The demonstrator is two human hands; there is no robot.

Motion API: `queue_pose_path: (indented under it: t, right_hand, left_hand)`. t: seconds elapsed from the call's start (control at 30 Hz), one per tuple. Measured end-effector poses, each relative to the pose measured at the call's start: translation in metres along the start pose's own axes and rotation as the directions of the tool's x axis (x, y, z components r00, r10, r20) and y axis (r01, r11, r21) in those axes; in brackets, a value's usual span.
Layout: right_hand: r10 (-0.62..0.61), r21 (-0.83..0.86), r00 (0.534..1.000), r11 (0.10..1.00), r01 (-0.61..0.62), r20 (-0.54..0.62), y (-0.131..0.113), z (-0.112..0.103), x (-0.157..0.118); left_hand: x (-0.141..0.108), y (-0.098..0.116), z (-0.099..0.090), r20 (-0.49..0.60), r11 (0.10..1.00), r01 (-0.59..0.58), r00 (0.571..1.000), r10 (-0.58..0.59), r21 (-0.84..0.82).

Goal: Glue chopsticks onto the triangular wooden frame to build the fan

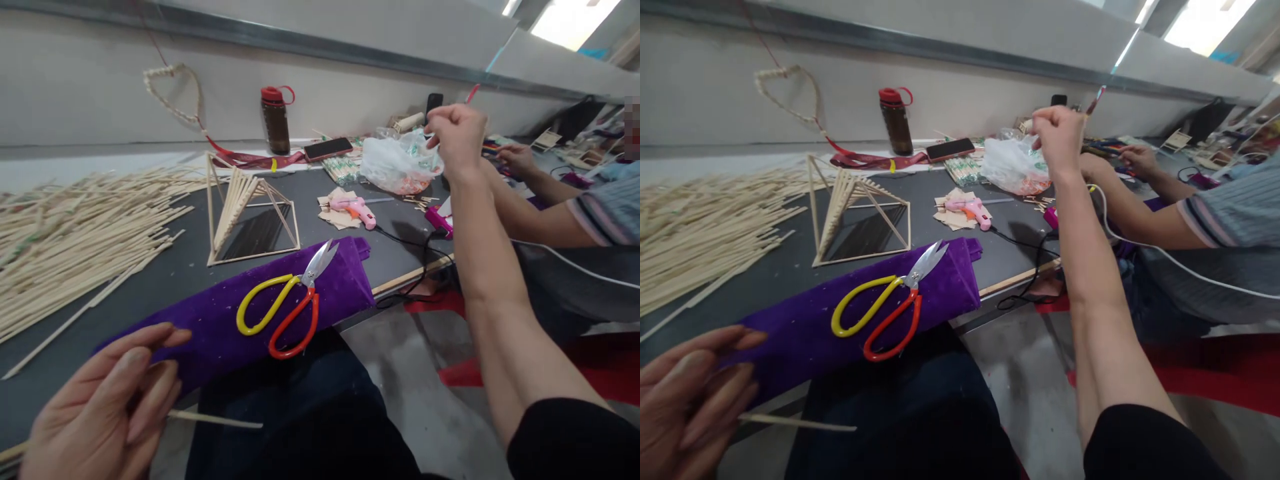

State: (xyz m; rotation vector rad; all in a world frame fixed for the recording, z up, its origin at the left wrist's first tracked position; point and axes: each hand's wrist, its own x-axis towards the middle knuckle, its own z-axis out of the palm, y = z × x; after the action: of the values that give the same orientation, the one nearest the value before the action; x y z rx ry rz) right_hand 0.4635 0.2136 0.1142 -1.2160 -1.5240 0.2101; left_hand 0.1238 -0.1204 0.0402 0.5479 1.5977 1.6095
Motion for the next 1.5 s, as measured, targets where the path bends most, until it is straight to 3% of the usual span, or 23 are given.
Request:
queue_pose_path:
  t: [0.03, 0.1, 0.17, 0.2, 0.27, 0.3, 0.37, 0.5, 0.67, 0.77, 0.83, 0.93, 1.0, 1.03, 1.17, 1.23, 1.33, 1.37, 1.4, 1.5]
  right_hand:
    - [-0.073, 0.038, 0.991, 0.997, 0.069, 0.114, -0.016, 0.000, -0.031]
    - [-0.218, 0.121, 0.951, 0.973, 0.195, 0.220, -0.047, -0.001, -0.100]
    - [-0.326, 0.209, 0.833, 0.944, 0.257, 0.446, -0.070, -0.003, -0.169]
    - [-0.388, 0.259, 0.744, 0.921, 0.291, 0.544, -0.078, -0.003, -0.198]
    - [-0.472, 0.348, 0.593, 0.882, 0.318, 0.652, -0.087, 0.004, -0.245]
    - [-0.497, 0.359, 0.548, 0.867, 0.345, 0.673, -0.088, 0.010, -0.261]
    - [-0.519, 0.306, 0.534, 0.845, 0.438, 0.668, -0.090, 0.027, -0.282]
    - [-0.489, 0.098, 0.557, 0.804, 0.587, 0.672, -0.095, 0.057, -0.296]
    - [-0.454, 0.087, 0.494, 0.795, 0.600, 0.742, -0.102, 0.062, -0.297]
    - [-0.455, 0.208, 0.542, 0.865, 0.456, 0.706, -0.109, 0.057, -0.291]
    - [-0.430, 0.370, 0.548, 0.902, 0.223, 0.717, -0.120, 0.055, -0.284]
    - [-0.352, 0.480, 0.431, 0.845, -0.235, 0.831, -0.140, 0.054, -0.271]
    - [-0.324, 0.464, 0.366, 0.784, -0.412, 0.872, -0.152, 0.055, -0.263]
    - [-0.319, 0.461, 0.358, 0.767, -0.447, 0.878, -0.157, 0.055, -0.260]
    - [-0.330, 0.489, 0.398, 0.767, -0.416, 0.856, -0.167, 0.054, -0.242]
    - [-0.337, 0.544, 0.497, 0.757, -0.362, 0.800, -0.171, 0.054, -0.225]
    - [-0.341, 0.684, 0.739, 0.696, -0.217, 0.581, -0.180, 0.060, -0.183]
    - [-0.353, 0.734, 0.798, 0.661, -0.157, 0.488, -0.183, 0.064, -0.165]
    - [-0.367, 0.774, 0.837, 0.625, -0.101, 0.406, -0.185, 0.070, -0.146]
    - [-0.370, 0.817, 0.876, 0.575, -0.044, 0.308, -0.187, 0.094, -0.092]
  left_hand:
    - [-0.002, -0.001, 0.000, -0.008, 0.999, -0.006, 1.000, 0.006, -0.040]
    - [-0.007, -0.006, -0.001, 0.041, 0.993, 0.010, 0.999, -0.005, -0.121]
    - [-0.011, -0.017, -0.005, 0.163, 0.984, 0.076, 0.985, -0.049, -0.163]
    - [-0.013, -0.023, -0.006, 0.235, 0.978, 0.127, 0.968, -0.085, -0.168]
    - [-0.018, -0.037, -0.008, 0.327, 0.963, 0.212, 0.933, -0.149, -0.168]
    - [-0.022, -0.043, -0.008, 0.359, 0.954, 0.243, 0.918, -0.168, -0.175]
    - [-0.029, -0.055, -0.006, 0.403, 0.936, 0.289, 0.895, -0.190, -0.200]
    - [-0.040, -0.074, -0.003, 0.476, 0.911, 0.355, 0.851, -0.223, -0.208]
    - [-0.046, -0.092, -0.005, 0.525, 0.889, 0.404, 0.816, -0.243, -0.217]
    - [-0.046, -0.093, -0.004, 0.561, 0.900, 0.396, 0.794, -0.236, -0.182]
    - [-0.045, -0.087, -0.001, 0.597, 0.922, 0.358, 0.776, -0.204, -0.150]
    - [-0.040, -0.073, 0.008, 0.677, 0.953, 0.295, 0.717, -0.170, -0.073]
    - [-0.036, -0.063, 0.015, 0.719, 0.966, 0.257, 0.676, -0.160, -0.027]
    - [-0.034, -0.058, 0.019, 0.732, 0.971, 0.237, 0.665, -0.150, -0.016]
    - [-0.022, -0.040, 0.028, 0.762, 0.985, 0.172, 0.641, -0.092, -0.026]
    - [-0.014, -0.032, 0.028, 0.768, 0.988, 0.145, 0.637, -0.058, -0.045]
    - [0.002, -0.019, 0.020, 0.743, 0.995, 0.077, 0.669, -0.004, -0.065]
    - [0.009, -0.015, 0.015, 0.728, 0.996, 0.055, 0.686, 0.008, -0.063]
    - [0.016, -0.011, 0.010, 0.713, 0.998, 0.037, 0.701, 0.013, -0.055]
    - [0.044, 0.000, -0.006, 0.672, 1.000, -0.018, 0.741, 0.011, 0.003]
